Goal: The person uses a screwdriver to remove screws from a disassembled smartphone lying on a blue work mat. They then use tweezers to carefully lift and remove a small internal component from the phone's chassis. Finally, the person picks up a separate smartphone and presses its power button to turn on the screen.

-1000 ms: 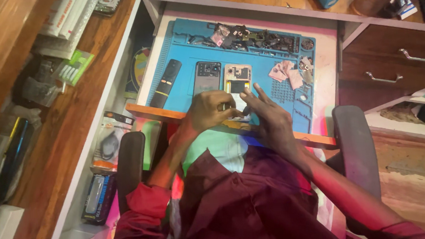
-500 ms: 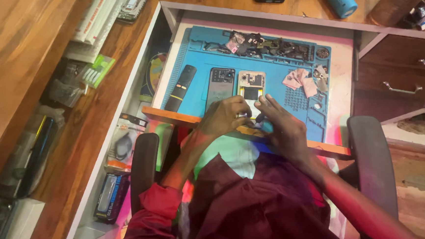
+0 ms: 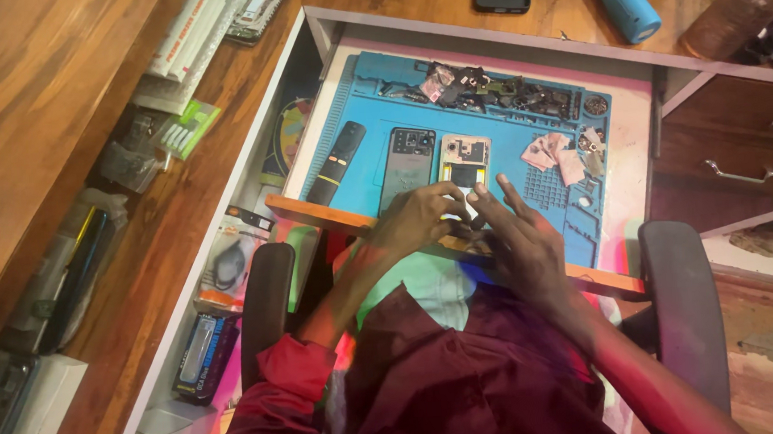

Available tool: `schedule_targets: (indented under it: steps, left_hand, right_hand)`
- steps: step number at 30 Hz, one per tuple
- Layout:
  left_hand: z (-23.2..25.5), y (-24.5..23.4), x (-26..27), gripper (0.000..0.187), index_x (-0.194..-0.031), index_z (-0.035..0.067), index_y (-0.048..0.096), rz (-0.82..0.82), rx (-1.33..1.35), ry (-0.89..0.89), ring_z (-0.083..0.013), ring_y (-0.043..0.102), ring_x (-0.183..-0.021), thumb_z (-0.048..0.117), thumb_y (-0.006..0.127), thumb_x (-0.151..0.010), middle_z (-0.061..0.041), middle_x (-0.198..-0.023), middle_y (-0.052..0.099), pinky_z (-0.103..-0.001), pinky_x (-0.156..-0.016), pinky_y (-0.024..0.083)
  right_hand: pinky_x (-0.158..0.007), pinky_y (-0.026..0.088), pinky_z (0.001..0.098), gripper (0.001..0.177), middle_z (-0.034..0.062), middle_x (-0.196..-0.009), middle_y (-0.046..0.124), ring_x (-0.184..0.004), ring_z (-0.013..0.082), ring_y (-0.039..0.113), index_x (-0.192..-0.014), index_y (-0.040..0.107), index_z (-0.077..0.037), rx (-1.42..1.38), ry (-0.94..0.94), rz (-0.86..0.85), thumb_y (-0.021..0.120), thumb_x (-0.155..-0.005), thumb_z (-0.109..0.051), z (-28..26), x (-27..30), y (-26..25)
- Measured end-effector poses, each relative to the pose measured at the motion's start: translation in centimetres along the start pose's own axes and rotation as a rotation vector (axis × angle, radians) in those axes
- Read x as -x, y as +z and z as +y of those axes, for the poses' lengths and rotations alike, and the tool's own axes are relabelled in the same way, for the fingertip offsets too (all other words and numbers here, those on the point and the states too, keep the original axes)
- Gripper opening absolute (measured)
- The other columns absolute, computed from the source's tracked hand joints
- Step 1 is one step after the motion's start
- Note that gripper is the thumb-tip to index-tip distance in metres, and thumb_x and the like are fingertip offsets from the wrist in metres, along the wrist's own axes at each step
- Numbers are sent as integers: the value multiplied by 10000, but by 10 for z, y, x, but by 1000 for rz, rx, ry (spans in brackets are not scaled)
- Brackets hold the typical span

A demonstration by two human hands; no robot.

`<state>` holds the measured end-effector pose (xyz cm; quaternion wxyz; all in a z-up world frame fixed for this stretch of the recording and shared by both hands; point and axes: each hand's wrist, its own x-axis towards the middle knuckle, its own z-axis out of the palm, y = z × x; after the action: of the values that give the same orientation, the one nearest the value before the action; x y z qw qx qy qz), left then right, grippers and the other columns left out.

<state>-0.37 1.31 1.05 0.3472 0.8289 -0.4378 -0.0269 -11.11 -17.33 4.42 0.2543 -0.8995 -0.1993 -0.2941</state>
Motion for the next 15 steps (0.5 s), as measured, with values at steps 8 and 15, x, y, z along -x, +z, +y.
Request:
schedule_targets:
  steps: [8, 15]
  left_hand:
    - [1, 6, -1, 120, -983, 183, 793, -7, 4, -46, -209, 743, -911, 182, 746, -872, 64, -1130, 710, -350, -822, 585]
    - [3, 6, -1, 167, -980, 188, 806, -11, 4, -77, -216, 740, -915, 183, 727, -833, 53, -1116, 713, -368, -824, 581]
  right_hand:
    - [-984, 551, 456, 663, 161, -1398, 643, -1383, 395, 562, -1411, 594, -75, -95, 103, -34, 683, -794, 152, 4, -1, -4]
    - [-938, 573, 434, 691, 170, -1359, 667, -1327, 361, 607, -1426, 559, -108, -64, 114, -20, 735, -779, 56, 5, 2, 2]
